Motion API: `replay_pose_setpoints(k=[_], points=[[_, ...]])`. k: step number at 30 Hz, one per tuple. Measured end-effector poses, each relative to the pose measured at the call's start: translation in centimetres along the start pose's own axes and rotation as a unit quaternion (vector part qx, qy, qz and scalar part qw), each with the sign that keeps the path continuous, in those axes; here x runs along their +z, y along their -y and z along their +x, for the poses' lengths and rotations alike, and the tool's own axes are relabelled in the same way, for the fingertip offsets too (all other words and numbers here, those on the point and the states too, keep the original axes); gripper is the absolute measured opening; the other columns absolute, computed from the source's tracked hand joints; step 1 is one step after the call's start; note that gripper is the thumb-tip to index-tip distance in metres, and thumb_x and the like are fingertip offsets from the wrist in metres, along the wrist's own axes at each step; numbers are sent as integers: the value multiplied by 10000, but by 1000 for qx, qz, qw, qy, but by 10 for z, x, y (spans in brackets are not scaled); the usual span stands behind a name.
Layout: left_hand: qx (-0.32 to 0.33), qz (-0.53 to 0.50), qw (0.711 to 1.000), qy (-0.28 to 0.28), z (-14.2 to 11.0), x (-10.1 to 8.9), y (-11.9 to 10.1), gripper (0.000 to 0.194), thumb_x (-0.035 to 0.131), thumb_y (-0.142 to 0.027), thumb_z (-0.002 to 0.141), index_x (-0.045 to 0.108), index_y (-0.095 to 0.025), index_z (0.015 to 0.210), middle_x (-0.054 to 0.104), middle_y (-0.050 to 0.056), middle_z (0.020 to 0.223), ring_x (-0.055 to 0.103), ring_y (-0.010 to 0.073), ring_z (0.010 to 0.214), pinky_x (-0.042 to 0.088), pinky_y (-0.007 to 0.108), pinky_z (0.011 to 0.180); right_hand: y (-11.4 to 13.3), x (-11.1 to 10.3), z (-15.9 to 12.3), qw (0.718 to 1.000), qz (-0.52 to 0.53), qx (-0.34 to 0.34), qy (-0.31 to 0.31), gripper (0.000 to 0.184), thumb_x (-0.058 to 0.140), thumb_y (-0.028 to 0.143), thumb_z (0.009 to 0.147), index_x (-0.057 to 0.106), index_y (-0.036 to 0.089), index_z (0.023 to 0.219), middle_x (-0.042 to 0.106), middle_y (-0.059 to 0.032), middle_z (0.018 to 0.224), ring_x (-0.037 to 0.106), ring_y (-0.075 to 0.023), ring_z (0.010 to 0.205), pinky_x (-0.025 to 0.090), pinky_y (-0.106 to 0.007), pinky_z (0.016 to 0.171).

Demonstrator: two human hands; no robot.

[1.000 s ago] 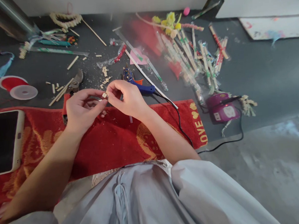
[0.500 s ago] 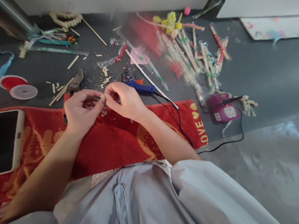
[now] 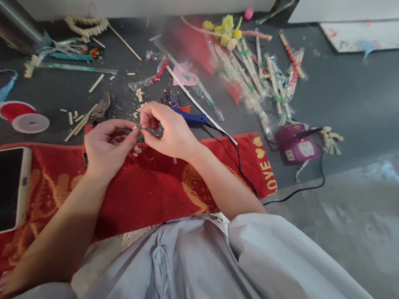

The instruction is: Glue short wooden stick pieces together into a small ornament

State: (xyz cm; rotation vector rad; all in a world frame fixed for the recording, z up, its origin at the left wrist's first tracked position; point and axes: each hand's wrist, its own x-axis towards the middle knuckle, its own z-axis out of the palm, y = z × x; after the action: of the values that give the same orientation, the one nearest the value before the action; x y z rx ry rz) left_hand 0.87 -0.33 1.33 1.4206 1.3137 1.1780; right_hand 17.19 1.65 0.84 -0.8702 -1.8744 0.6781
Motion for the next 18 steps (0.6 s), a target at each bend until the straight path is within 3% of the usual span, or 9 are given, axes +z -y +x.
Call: replay_pose_setpoints(k=[5, 14, 18], points=[[-2, 3, 1000, 16, -1, -1, 3, 159, 737, -242, 709, 663, -175, 831, 684, 1, 749, 585, 60, 439, 506, 156, 409, 0, -1, -1, 1000, 6, -7, 26, 185, 528, 91, 797, 410, 225, 846, 540, 10, 850, 516, -97, 702, 509, -284, 682], [17, 26, 999, 36, 0, -2, 6, 185, 737, -323, 732, 688, -176, 834, 684, 2, 697, 570, 63, 431, 479, 164, 405, -1, -4, -1, 999, -19, -24, 40, 199, 509, 67, 788, 407, 226, 848, 537, 11, 848, 512, -93, 680, 506, -281, 653], [27, 29, 998, 38, 0, -1, 6, 145, 730, -301, 735, 697, -179, 805, 674, -5, 656, 564, 69, 419, 470, 173, 396, -1, -5, -2, 997, -45, -62, 33, 232, 509, 38, 752, 408, 227, 844, 543, 14, 834, 514, -97, 684, 509, -287, 672]])
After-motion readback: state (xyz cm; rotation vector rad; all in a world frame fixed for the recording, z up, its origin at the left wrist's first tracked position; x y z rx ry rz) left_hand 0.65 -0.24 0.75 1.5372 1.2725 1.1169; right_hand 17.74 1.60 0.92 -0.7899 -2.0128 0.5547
